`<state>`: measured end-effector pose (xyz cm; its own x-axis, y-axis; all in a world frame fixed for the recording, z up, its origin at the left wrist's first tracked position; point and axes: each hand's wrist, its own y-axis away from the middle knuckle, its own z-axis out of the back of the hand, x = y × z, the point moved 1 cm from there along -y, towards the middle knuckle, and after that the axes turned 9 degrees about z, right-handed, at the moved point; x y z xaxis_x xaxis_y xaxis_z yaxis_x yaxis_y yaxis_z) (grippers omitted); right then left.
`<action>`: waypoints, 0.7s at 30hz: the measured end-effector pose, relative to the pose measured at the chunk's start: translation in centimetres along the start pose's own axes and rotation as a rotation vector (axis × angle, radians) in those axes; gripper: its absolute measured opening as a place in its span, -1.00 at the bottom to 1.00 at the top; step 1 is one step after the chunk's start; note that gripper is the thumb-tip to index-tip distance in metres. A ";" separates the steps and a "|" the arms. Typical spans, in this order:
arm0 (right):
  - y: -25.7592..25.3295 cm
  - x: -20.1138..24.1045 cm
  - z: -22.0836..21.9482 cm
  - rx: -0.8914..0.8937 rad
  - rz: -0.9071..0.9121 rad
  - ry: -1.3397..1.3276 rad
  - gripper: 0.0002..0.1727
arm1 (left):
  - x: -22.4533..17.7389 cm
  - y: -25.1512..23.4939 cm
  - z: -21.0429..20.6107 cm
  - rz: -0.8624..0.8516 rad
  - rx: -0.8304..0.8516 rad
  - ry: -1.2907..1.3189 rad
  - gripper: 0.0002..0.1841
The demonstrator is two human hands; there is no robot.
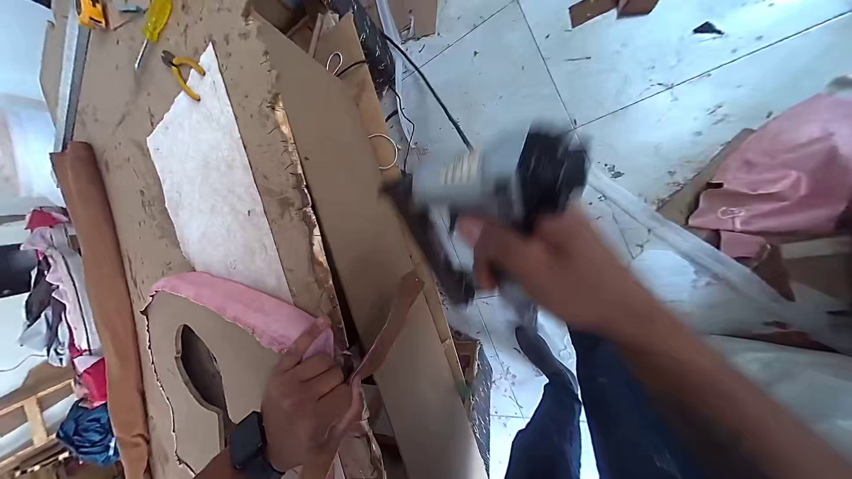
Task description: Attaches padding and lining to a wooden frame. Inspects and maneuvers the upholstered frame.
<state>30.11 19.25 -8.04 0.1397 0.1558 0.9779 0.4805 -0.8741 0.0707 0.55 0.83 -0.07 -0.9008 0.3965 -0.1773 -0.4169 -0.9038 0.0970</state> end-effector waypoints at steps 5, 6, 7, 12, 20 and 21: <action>10.3 -5.1 -10.2 0.055 -0.376 -0.543 -0.63 | -0.2 0.0 0.1 -0.005 0.008 0.019 -0.53; 10.9 -5.2 -11.3 0.052 -0.389 -0.626 -0.62 | -0.3 -0.1 0.2 -0.005 0.014 0.021 -0.53; 11.3 -5.2 -12.1 0.052 -0.395 -0.686 -0.63 | -0.3 0.0 0.3 -0.004 0.019 0.025 -0.53; 12.0 -5.5 -13.6 0.107 -0.407 -0.718 -0.69 | -0.6 -0.1 0.4 0.008 0.017 0.047 -0.52; 12.5 -5.8 -14.9 0.099 -0.307 -0.743 -0.76 | -0.6 -0.1 0.4 0.029 -0.004 0.073 -0.51; 12.5 -5.6 -15.0 0.102 -0.301 -0.746 -0.77 | -0.6 -0.1 0.4 0.032 -0.011 0.077 -0.51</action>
<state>22.36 0.55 -9.70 0.5148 0.6751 0.5284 0.6613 -0.7049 0.2563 1.06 0.81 0.42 -0.9013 0.3544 -0.2490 -0.3865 -0.9176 0.0932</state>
